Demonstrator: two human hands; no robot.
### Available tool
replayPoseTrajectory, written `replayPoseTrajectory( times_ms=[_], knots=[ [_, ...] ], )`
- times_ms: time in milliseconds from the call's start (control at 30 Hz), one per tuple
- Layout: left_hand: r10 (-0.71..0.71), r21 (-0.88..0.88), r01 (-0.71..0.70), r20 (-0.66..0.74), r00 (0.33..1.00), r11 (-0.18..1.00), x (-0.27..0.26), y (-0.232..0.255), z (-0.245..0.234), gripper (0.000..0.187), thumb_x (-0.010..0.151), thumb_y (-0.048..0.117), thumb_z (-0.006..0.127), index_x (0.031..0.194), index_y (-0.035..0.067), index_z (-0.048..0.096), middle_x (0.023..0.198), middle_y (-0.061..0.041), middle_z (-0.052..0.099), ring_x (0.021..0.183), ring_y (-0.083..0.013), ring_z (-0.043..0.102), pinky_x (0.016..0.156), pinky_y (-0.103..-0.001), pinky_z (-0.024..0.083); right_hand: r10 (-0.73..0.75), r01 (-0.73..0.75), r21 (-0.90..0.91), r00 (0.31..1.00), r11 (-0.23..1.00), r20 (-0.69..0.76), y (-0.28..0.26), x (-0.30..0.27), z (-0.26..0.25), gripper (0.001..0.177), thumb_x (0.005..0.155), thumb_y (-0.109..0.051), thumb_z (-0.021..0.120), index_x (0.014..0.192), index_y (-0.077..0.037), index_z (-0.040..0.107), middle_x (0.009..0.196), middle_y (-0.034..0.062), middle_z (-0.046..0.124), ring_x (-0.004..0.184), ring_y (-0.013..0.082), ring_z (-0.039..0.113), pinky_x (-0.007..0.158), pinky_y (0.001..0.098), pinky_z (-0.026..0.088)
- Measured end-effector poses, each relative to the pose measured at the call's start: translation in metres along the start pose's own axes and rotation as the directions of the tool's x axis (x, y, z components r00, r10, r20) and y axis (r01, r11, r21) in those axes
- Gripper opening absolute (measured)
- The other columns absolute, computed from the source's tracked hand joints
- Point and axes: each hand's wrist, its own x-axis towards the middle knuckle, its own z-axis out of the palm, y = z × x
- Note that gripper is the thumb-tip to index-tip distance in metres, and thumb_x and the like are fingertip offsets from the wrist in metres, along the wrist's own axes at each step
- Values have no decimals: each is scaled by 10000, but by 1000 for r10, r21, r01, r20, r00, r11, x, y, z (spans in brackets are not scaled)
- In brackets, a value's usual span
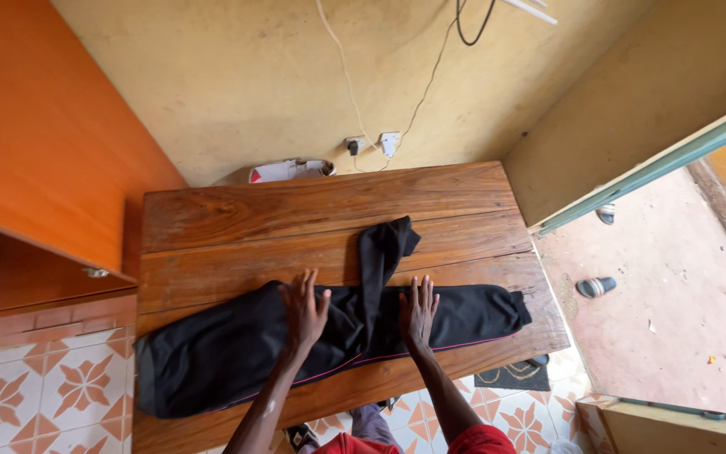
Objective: The person lays out a pair of jeans on a table and folds them into a flat rectangle, then repeats the process with a pair of black pants before placing both folded items in a closet.
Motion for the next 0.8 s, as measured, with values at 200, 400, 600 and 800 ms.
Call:
replayPoseTrajectory(
  times_ms=[200, 400, 600, 800],
  knots=[
    [-90, -340, 165, 227, 970, 926, 52, 50, 107, 661, 953, 288, 700, 1533, 102, 442, 1517, -276, 470, 1420, -477, 408, 1109, -558, 396, 81, -80, -85, 997, 993, 4, 29, -1, -9, 644, 1031, -478, 476, 1550, -99, 425, 1662, 192, 288, 1550, 363, 229, 1224, 577, 160],
    [-397, -237, 584, 536, 745, 776, 94, 84, 137, 724, 830, 91, 693, 1525, 158, 499, 1378, -221, 644, 1251, -360, 633, 1034, -437, 526, 1, 0, -28, 999, 1000, 42, 44, 10, -9, 637, 1045, -477, 466, 1561, -106, 422, 1681, 182, 271, 1566, 350, 204, 1235, 569, 153],
    [-83, -632, 139, 117, 990, 762, 86, 115, 140, 650, 777, -105, 589, 1414, 22, 593, 1440, -204, 596, 1306, -341, 588, 1073, -391, 480, 86, -113, 249, 989, 962, 119, 63, 38, -9, 531, 1076, -490, 490, 1475, -144, 547, 1633, 125, 456, 1567, 344, 377, 1255, 528, 292],
    [293, -498, -164, 192, 937, 851, 32, 206, 124, 564, 773, -127, 599, 1300, 30, 724, 1397, -140, 690, 1107, -330, 632, 999, -408, 505, 333, -525, 842, 821, 120, 464, 106, 67, -18, 662, 1036, -511, 537, 1510, -52, 471, 1331, 222, 650, 1166, 327, 640, 956, 436, 517]
  ],
)
